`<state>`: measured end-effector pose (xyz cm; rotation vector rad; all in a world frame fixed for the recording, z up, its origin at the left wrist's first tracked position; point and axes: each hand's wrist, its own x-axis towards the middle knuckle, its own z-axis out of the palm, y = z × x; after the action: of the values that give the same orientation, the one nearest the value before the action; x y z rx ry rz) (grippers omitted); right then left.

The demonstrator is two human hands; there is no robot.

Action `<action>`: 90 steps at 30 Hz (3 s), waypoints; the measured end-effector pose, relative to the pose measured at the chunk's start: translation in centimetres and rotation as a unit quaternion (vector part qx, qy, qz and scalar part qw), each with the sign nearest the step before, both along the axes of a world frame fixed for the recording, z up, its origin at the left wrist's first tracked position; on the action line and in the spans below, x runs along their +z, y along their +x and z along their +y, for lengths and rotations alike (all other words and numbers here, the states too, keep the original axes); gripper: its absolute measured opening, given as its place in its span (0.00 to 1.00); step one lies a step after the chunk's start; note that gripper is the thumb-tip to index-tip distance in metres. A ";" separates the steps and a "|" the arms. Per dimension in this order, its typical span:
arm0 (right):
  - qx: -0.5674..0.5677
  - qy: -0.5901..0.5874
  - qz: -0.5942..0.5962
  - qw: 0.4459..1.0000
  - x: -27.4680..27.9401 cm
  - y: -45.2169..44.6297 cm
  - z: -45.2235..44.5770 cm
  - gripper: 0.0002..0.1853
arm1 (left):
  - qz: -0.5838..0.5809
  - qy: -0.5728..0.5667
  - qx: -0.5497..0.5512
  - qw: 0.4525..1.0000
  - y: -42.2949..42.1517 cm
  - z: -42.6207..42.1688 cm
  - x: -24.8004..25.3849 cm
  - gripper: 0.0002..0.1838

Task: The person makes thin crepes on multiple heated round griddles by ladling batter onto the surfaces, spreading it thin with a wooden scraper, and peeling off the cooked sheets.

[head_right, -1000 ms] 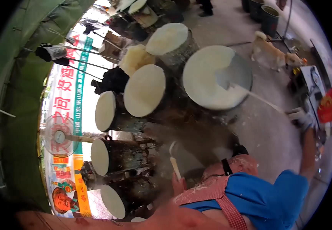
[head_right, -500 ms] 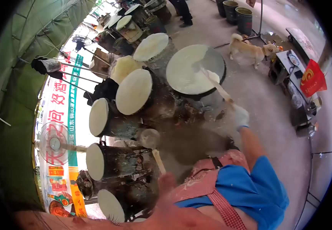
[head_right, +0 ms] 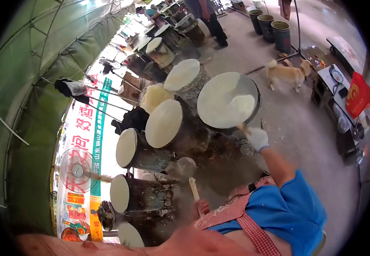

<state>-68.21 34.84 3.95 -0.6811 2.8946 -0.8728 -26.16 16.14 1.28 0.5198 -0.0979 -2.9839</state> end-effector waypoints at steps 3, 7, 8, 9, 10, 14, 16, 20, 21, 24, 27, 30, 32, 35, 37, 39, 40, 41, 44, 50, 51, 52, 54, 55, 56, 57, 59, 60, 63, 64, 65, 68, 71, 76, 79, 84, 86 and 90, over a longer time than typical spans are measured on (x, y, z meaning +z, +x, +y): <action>-0.008 0.027 -0.017 0.999 -2.6 -0.3 4.9 0.15 | -0.015 -0.017 -0.006 1.000 -0.4 -0.6 -0.4 0.32; -0.089 -0.052 0.032 0.994 -1.4 -8.1 5.3 0.15 | -0.036 -0.040 -0.007 0.999 -5.4 0.7 7.5 0.33; -0.138 -0.111 0.066 0.982 0.2 -8.4 3.2 0.14 | -0.063 -0.025 0.000 0.998 -5.9 1.4 7.8 0.33; -0.111 -0.110 0.073 0.985 0.1 -8.1 1.6 0.13 | -0.056 0.034 0.012 0.998 -6.7 1.2 6.8 0.33; -0.084 -0.114 0.079 0.987 -0.4 -7.8 0.5 0.12 | -0.067 0.045 0.004 0.997 -6.5 1.4 6.0 0.33; 0.062 0.034 0.014 0.997 -4.5 -5.5 5.9 0.14 | -0.071 0.020 -0.025 0.997 -8.2 0.4 5.5 0.31; -0.065 -0.037 -0.032 0.997 -2.5 -7.8 8.3 0.15 | -0.032 0.027 -0.032 0.999 -8.6 0.5 4.8 0.31; -0.091 -0.127 0.064 0.986 -0.3 -14.9 2.1 0.16 | -0.046 0.176 -0.013 0.983 -12.7 1.1 5.8 0.30; -0.035 -0.035 0.026 0.998 -0.8 -13.6 2.9 0.16 | -0.058 0.184 -0.004 0.981 -11.9 1.8 5.6 0.30; 0.079 -0.015 0.062 0.995 -5.2 -8.2 8.9 0.18 | -0.001 0.186 -0.014 0.983 -12.9 2.1 4.8 0.30; -0.042 -0.065 -0.012 0.997 -2.8 -14.1 8.4 0.19 | 0.034 0.169 -0.040 0.984 -14.0 2.3 4.4 0.30; -0.062 -0.086 -0.004 0.994 0.1 -23.6 2.1 0.18 | -0.070 0.135 -0.042 0.988 -13.9 2.7 4.5 0.30; -0.070 -0.102 -0.048 0.991 0.6 -28.9 -1.9 0.17 | -0.097 0.124 -0.035 0.987 -12.8 3.6 5.3 0.30; -0.079 -0.250 -0.124 0.957 -1.2 -27.9 0.1 0.18 | -0.043 0.043 -0.045 0.997 -12.1 3.2 5.5 0.26; -0.094 -0.290 -0.230 0.924 -1.6 -20.9 -0.2 0.19 | -0.011 0.080 -0.056 0.995 -11.6 1.8 2.8 0.26; -0.039 -0.253 -0.199 0.946 -0.1 -16.5 -2.0 0.20 | -0.057 0.142 -0.043 0.987 -11.5 1.3 3.1 0.21; 0.027 -0.189 -0.142 0.971 -1.2 -15.2 -2.1 0.21 | -0.115 0.182 -0.020 0.976 -13.2 0.9 5.4 0.17; -0.026 -0.131 -0.086 0.987 -2.5 -14.8 -1.2 0.21 | -0.176 0.218 0.005 0.960 -13.1 1.0 6.7 0.14; -0.180 -0.395 -0.370 0.821 5.1 -14.6 4.1 0.14 | -0.110 0.178 -0.039 0.977 -10.6 -0.9 6.1 0.07; -0.128 -0.373 -0.398 0.829 -2.1 -5.2 -0.9 0.15 | -0.086 0.260 -0.001 0.962 -11.0 -1.6 7.2 0.12; -0.128 -0.336 -0.394 0.846 -0.2 -5.5 0.4 0.14 | -0.088 0.253 -0.001 0.963 -10.7 -1.9 6.9 0.10; -0.126 -0.304 -0.388 0.861 1.3 -6.6 1.4 0.14 | -0.090 0.247 -0.001 0.965 -10.3 -2.1 6.6 0.08; -0.142 -0.266 -0.306 0.903 1.0 -11.3 3.0 0.14 | -0.053 0.230 -0.005 0.972 -9.2 -2.8 4.6 0.07; -0.194 -0.247 -0.343 0.885 4.0 -13.3 3.6 0.15 | -0.024 0.231 0.000 0.973 -9.1 -3.1 3.7 0.11; -0.177 -0.213 -0.203 0.939 2.7 -16.0 2.9 0.14 | 0.005 0.232 0.006 0.973 -9.1 -3.3 2.8 0.18; -0.159 -0.171 -0.060 0.971 0.2 -18.6 2.2 0.14 | 0.005 0.228 0.011 0.974 -10.3 -2.8 4.4 0.20; -0.067 -0.020 0.092 0.993 -1.6 -20.3 0.8 0.13 | -0.020 0.234 0.019 0.972 -10.7 -3.9 3.6 0.22; -0.012 0.003 0.097 0.995 -1.4 -20.2 0.3 0.13 | -0.044 0.241 0.019 0.969 -10.5 -5.2 1.7 0.22; 0.116 0.070 0.113 0.984 1.6 -17.4 2.0 0.13 | -0.095 0.229 -0.004 0.969 -13.2 -6.7 1.8 0.06; 0.091 0.055 0.117 0.987 2.0 -17.4 2.9 0.13 | -0.142 0.230 0.016 0.963 -15.9 -6.9 3.9 0.06; 0.064 0.040 0.122 0.990 1.9 -17.7 4.2 0.12 | -0.118 0.232 -0.007 0.965 -17.5 -7.8 3.6 0.10; -0.003 0.037 0.119 0.992 -3.2 -17.2 5.5 0.12 | -0.106 0.207 -0.019 0.972 -23.5 -9.5 5.1 0.14; 0.022 0.072 0.108 0.991 -3.9 -15.1 6.3 0.11 | -0.123 0.150 -0.053 0.980 -29.7 -10.6 5.6 0.15; -0.110 0.104 0.063 0.986 -2.1 -11.5 8.9 0.11 | -0.185 -0.164 -0.094 0.964 -37.7 -8.2 6.5 0.15; -0.025 0.153 0.053 0.987 -7.0 -6.6 6.5 0.12 | -0.225 -0.310 -0.067 0.921 -41.4 -4.1 4.5 0.11; 0.003 -0.015 0.061 0.998 -1.7 -0.4 1.3 0.09 | -0.120 -0.205 -0.106 0.966 -34.3 -5.8 5.0 0.09; 0.056 0.038 0.121 0.990 0.1 0.0 1.8 0.08 | -0.140 -0.239 -0.089 0.957 -26.8 -6.6 7.4 0.03; 0.120 0.030 0.208 0.970 0.4 1.6 -2.6 0.10 | -0.179 0.028 -0.108 0.978 -21.5 -10.6 6.1 0.15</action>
<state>-66.59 32.23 4.34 -1.3175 3.0708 -0.6787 -47.68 5.56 7.41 1.1165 -0.1070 -3.0689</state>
